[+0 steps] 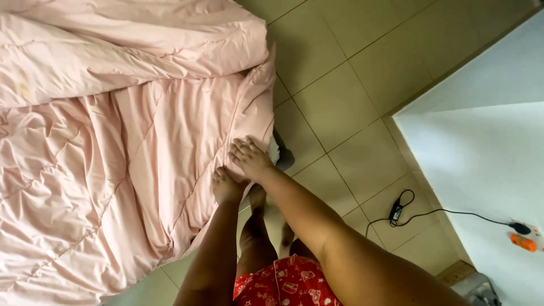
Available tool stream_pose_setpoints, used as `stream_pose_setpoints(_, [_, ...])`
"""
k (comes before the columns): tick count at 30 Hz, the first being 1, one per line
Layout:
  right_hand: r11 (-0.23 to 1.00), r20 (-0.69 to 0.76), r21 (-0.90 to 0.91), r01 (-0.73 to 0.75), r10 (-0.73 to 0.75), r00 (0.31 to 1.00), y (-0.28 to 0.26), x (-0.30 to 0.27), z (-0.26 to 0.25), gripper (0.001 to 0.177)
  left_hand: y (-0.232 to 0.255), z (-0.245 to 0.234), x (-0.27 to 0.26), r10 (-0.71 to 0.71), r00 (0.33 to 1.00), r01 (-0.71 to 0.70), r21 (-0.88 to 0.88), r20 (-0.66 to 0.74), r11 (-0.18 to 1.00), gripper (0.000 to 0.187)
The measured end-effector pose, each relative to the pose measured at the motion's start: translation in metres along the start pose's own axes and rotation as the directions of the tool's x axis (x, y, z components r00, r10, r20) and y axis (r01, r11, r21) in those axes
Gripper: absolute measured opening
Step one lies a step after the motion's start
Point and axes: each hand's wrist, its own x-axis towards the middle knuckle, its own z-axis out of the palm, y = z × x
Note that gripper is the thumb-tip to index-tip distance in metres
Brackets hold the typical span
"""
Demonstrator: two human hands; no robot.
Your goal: The person folds a garment, places it in a wardrobe, and then spreads a comforter neatly over a bed.
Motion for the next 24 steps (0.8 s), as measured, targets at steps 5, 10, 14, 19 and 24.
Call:
stream_pose_setpoints(5, [0.953, 0.166, -0.205, 0.221, -0.189, 0.968, 0.012, -0.006, 0.006, 0.059, 0.022, 0.028, -0.023, -0.036, 0.938, 0.013, 0.068, 0.345, 0.998, 0.062])
stream_pose_setpoints(10, [0.956, 0.515, 0.291, 0.046, -0.197, 0.834, 0.037, -0.101, 0.044, 0.034, 0.059, 0.074, -0.096, -0.016, 0.831, -0.063, 0.123, 0.556, 0.99, 0.038])
stream_pose_setpoints(14, [0.953, 0.688, 0.221, 0.209, -0.304, 0.659, 0.05, -0.192, 0.013, 0.041, 0.076, 0.124, -0.142, 0.007, 0.712, -0.112, 0.104, 0.703, 0.988, 0.041])
stream_pose_setpoints(19, [0.965, 0.873, 0.258, 0.042, -0.252, 0.418, 0.1, -0.267, -0.051, 0.062, 0.147, 0.13, -0.154, -0.068, 0.714, -0.103, 0.2, 0.697, 0.974, 0.052])
stream_pose_setpoints(24, [0.97, 0.846, 0.136, -0.203, -0.007, 0.533, 0.232, -0.303, -0.069, 0.063, 0.227, 0.116, -0.115, -0.014, 0.838, -0.073, 0.136, 0.545, 0.988, 0.06])
